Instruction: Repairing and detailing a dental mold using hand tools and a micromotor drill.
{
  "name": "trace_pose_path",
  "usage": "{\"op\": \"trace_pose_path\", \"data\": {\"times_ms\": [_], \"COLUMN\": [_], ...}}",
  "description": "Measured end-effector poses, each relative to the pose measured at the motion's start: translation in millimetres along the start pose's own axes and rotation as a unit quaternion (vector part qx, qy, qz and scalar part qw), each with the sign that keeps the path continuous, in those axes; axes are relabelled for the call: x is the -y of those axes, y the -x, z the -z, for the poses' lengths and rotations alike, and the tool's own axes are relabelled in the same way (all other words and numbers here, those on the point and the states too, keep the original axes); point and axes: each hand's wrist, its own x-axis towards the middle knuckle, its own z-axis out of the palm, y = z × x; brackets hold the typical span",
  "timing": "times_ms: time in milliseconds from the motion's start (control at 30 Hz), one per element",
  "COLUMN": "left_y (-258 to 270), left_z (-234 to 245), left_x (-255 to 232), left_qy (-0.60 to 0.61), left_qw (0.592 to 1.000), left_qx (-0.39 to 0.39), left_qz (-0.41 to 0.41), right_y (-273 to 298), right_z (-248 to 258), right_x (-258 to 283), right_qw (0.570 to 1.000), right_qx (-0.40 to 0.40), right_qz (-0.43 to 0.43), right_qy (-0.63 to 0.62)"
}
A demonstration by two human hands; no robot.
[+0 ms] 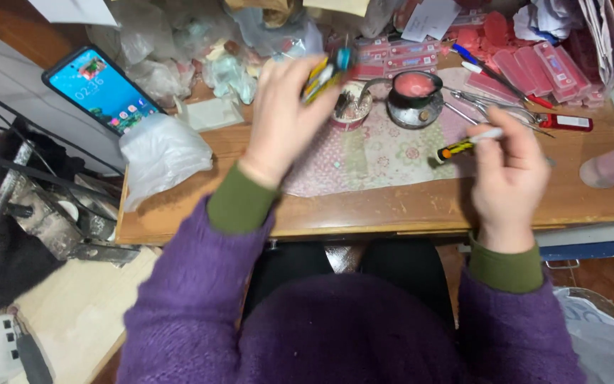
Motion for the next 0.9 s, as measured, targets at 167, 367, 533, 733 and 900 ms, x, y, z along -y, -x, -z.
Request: {"op": "trace_pose_path", "data": {"times_ms": [167, 367, 533, 733, 900], "left_y": [-67.5, -86.9, -80.6, 9.7, 121.3], "left_z": [-51.9, -76.2, -74.5, -22.1, 39.7], "left_x": [37.2, 43.1, 37.7, -17.5, -22.5], "left_qy": [0.070, -0.111, -0.133, -0.078, -0.022], "left_qw": [0.991, 0.982, 0.980, 0.980, 0.984], "left_qx": [-0.078, -0.095, -0.083, -0.114, -0.073], "left_qz": [-0.082, -0.123, -0.121, -0.146, -0.161], "right_y": [2.3, -3.0, -3.3, -2.6, -1.1], "right_z": [-22.3, -31.4, -37.1, -55.3, -41.3], "right_x": [-1.8, 2.4, 4.0, 0.2, -26.4], "right_qw": [0.931, 0.931, 0.936, 0.905, 0.904], "right_qx": [0.111, 0.147, 0.164, 0.203, 0.236], "right_qz": [0.089, 0.025, -0.022, -0.030, -0.020], "right_qy": [0.337, 0.332, 0.310, 0.373, 0.356]}}
